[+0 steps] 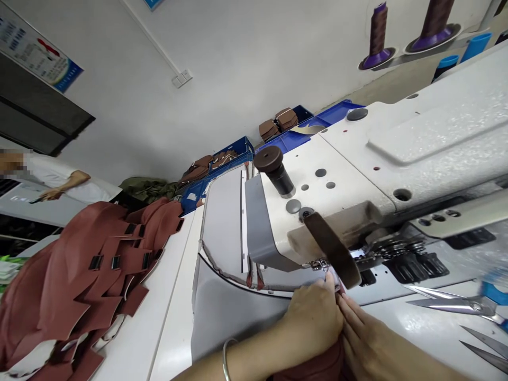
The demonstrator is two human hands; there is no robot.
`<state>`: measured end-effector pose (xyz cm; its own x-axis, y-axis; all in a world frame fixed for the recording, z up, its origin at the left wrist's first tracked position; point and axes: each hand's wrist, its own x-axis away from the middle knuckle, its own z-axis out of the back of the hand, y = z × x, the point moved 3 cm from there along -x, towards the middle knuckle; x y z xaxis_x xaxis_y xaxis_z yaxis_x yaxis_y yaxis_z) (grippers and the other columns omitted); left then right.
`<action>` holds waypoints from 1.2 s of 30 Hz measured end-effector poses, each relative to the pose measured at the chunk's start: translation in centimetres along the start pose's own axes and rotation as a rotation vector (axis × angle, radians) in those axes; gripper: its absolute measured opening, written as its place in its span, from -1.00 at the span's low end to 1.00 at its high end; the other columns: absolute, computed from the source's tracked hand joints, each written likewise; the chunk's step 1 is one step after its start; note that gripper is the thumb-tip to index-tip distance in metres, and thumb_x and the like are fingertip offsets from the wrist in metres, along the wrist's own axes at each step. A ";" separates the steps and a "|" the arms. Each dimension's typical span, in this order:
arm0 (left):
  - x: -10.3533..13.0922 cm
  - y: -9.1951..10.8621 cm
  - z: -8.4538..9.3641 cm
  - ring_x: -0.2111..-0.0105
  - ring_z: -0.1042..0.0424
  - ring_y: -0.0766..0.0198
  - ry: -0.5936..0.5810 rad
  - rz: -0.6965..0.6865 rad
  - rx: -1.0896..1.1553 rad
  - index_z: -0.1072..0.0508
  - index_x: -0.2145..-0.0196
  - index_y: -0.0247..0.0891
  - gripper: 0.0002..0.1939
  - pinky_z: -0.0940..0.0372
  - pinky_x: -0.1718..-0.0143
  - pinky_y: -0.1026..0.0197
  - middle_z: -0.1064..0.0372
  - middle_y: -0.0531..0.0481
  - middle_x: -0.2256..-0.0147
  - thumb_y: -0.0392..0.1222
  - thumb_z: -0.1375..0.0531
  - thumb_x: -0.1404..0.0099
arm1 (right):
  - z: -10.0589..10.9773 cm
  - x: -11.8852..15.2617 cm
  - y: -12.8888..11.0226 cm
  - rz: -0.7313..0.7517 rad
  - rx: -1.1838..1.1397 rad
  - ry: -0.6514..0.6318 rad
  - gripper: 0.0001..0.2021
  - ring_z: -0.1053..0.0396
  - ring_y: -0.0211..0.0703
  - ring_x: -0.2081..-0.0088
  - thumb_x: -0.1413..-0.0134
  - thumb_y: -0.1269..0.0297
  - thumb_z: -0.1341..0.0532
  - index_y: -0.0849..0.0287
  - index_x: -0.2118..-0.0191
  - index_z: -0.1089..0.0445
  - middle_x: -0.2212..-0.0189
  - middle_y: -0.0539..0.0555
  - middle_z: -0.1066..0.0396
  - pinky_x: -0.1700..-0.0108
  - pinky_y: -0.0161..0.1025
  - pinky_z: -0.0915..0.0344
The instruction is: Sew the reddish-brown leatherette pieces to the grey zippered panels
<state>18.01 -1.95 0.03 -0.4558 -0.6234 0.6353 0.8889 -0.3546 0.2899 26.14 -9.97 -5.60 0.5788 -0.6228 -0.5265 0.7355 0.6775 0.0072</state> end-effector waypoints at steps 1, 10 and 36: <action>0.2 0.1 -0.1 0.05 -0.35 -0.04 -0.004 -0.027 0.010 -0.15 -0.18 -0.45 -0.45 -0.24 0.03 -0.01 -0.32 -0.31 0.01 -0.24 0.10 -0.25 | 0.0 0.0 -0.1 -0.010 0.002 0.006 -0.74 -0.35 0.21 0.03 -0.05 0.39 -0.10 0.41 0.22 -0.47 0.19 0.36 -0.45 -0.09 0.08 -0.25; -0.1 -0.1 -0.8 0.00 -0.28 -0.02 0.046 -0.152 -0.047 -0.10 -0.19 -0.59 -0.43 -0.21 -0.04 0.02 -0.26 -0.38 -0.01 -0.30 0.09 -0.24 | 0.2 0.3 -0.4 -0.003 0.022 -0.031 -0.65 -0.28 0.34 -0.03 0.03 0.43 -0.09 0.53 0.14 -0.41 0.10 0.45 -0.38 -0.04 0.10 -0.32; 0.9 0.7 -2.9 0.44 -0.34 0.20 0.411 -0.368 -0.276 -0.31 0.43 -0.28 -0.91 -0.17 0.41 0.18 -0.38 -0.07 0.42 -0.37 -0.03 -0.16 | -0.5 0.9 -2.8 0.039 0.169 0.152 -0.54 -0.38 0.44 0.16 0.21 0.45 -0.17 0.61 0.09 -0.27 0.24 0.57 -0.40 -0.02 0.31 -0.17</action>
<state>18.06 -4.78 -1.23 -0.7596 -0.6235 0.1852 0.6504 -0.7309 0.2067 24.39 -12.24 -6.50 0.5580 -0.5224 -0.6448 0.7694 0.6168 0.1661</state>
